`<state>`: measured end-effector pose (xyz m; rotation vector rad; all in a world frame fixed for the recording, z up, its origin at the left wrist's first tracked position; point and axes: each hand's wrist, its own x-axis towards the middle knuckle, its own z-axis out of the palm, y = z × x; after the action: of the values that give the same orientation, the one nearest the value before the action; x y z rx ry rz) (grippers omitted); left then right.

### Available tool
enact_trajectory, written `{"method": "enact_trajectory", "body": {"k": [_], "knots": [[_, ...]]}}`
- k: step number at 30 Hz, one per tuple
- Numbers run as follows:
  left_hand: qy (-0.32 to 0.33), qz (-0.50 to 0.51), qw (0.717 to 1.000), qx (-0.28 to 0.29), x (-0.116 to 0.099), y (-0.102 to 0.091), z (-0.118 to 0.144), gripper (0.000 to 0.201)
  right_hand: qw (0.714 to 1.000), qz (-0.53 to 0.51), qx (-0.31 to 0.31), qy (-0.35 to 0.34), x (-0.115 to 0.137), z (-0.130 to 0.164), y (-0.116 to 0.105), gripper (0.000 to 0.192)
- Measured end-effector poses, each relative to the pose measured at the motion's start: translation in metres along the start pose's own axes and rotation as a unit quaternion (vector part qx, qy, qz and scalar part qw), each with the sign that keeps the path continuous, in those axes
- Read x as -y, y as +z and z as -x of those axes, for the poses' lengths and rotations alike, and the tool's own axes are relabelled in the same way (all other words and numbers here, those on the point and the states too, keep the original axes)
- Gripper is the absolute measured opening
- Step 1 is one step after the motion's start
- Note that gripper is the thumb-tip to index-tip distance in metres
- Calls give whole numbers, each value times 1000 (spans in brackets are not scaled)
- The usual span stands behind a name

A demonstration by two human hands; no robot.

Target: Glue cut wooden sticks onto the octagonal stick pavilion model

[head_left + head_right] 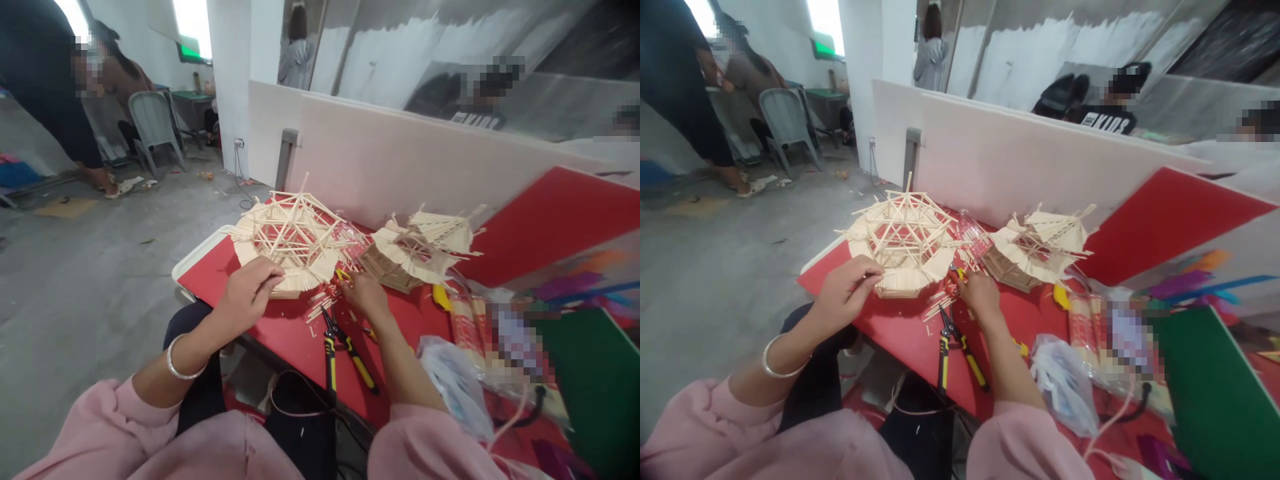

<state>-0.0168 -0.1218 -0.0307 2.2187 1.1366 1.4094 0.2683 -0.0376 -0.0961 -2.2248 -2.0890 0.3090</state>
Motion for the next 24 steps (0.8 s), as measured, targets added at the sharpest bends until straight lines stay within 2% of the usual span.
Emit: {"method": "enact_trajectory", "body": {"k": [2, 4, 5, 6, 8, 11, 15, 16, 18, 20, 22, 24], "knots": [[20, -17, 1000, 5, -3, 3, -4, 15, 1000, -30, 1, -7, 3, 28, -13, 36], [34, -26, 999, 5, -6, 9, -7, 15, 994, -105, -5, -41, 18, 59, -20, 41], [40, -28, 999, 1, -8, 12, -8, 15, 966, -245, -37, -71, 29, 73, -21, 43], [46, -31, 998, -5, -8, 16, -9, 14, 923, -369, -67, -83, 43, 84, -21, 43], [61, -39, 997, -21, -8, 22, -11, 14, 834, -529, -130, -82, 75, 97, -16, 37], [73, -60, 995, -35, -5, 25, -11, 13, 736, -663, -99, -87, 116, 96, -9, 32], [55, -68, 995, -55, 2, 17, -13, 10, 642, -759, -98, -39, 140, 78, -10, 37], [43, -71, 994, -75, 4, 14, -14, 16, 624, -775, -101, -22, 142, 73, -12, 39], [7, -74, 990, -122, 9, 9, -16, 36, 594, -799, -95, 4, 144, 66, -16, 43], [-31, -60, 986, -153, 14, 4, -19, 47, 579, -810, -89, 15, 146, 62, -18, 45], [-41, -47, 986, -156, 17, 1, -20, 48, 581, -808, -97, 16, 146, 64, -18, 45], [6, -62, 990, -126, 15, -1, -19, 38, 604, -788, -118, -1, 147, 72, -17, 45]]}}
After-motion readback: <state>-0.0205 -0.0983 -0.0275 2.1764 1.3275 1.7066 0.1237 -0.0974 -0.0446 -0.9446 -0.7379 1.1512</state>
